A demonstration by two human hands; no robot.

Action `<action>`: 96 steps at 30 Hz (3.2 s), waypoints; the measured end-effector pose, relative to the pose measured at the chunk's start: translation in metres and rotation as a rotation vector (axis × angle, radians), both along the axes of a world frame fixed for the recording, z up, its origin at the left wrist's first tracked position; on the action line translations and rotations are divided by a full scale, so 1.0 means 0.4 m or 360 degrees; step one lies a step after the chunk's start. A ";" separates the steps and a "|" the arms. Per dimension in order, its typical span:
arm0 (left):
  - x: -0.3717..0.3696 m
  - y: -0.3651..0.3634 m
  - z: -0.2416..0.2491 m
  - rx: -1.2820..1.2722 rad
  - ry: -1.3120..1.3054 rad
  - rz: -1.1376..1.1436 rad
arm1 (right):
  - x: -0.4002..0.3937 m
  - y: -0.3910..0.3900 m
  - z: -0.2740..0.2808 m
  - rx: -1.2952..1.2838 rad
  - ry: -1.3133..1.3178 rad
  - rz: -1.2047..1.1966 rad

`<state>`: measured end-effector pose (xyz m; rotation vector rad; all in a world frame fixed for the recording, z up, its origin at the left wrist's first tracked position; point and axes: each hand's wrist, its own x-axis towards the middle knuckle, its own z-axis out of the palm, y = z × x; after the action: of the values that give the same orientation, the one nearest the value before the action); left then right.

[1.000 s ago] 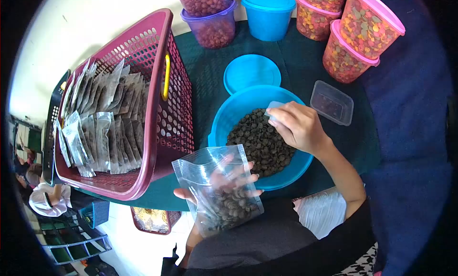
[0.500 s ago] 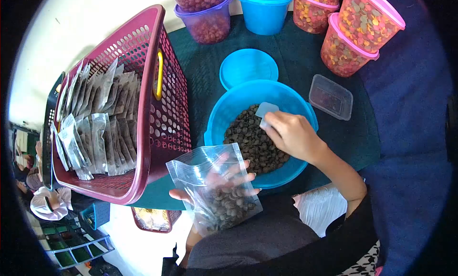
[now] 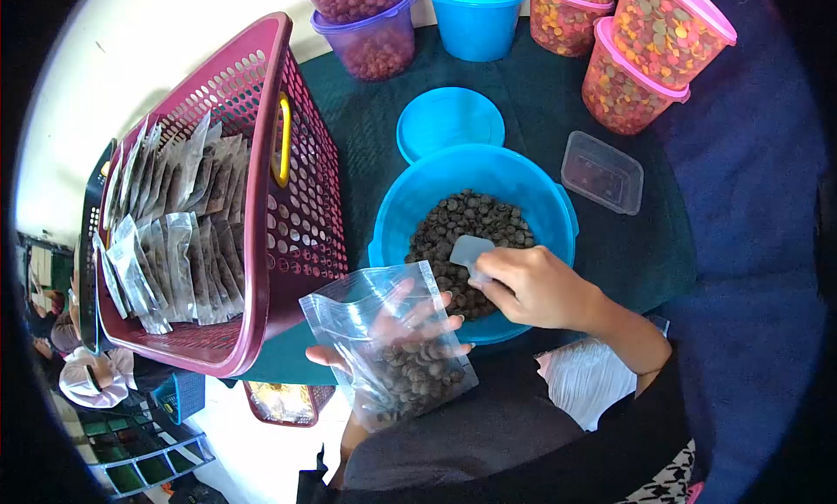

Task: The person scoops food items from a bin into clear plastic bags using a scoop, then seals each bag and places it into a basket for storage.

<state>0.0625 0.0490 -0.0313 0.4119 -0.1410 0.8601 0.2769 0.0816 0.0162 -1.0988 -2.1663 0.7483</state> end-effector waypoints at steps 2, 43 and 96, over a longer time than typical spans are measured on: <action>0.002 -0.001 -0.001 -0.0020 -0.0009 0.0008 | 0.002 -0.004 0.000 -0.0044 0.0023 0.0056; -0.001 0.007 -0.010 0.0026 -0.0023 -0.0033 | 0.032 0.072 -0.001 -0.0331 0.0323 -0.0085; 0.003 0.011 -0.008 0.0096 -0.0100 -0.0070 | 0.091 0.056 -0.013 0.0021 -0.0798 0.0319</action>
<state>0.0636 0.0533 -0.0346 0.4367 -0.2335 0.8273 0.3134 0.1042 0.0111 -1.1672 -2.7293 0.5845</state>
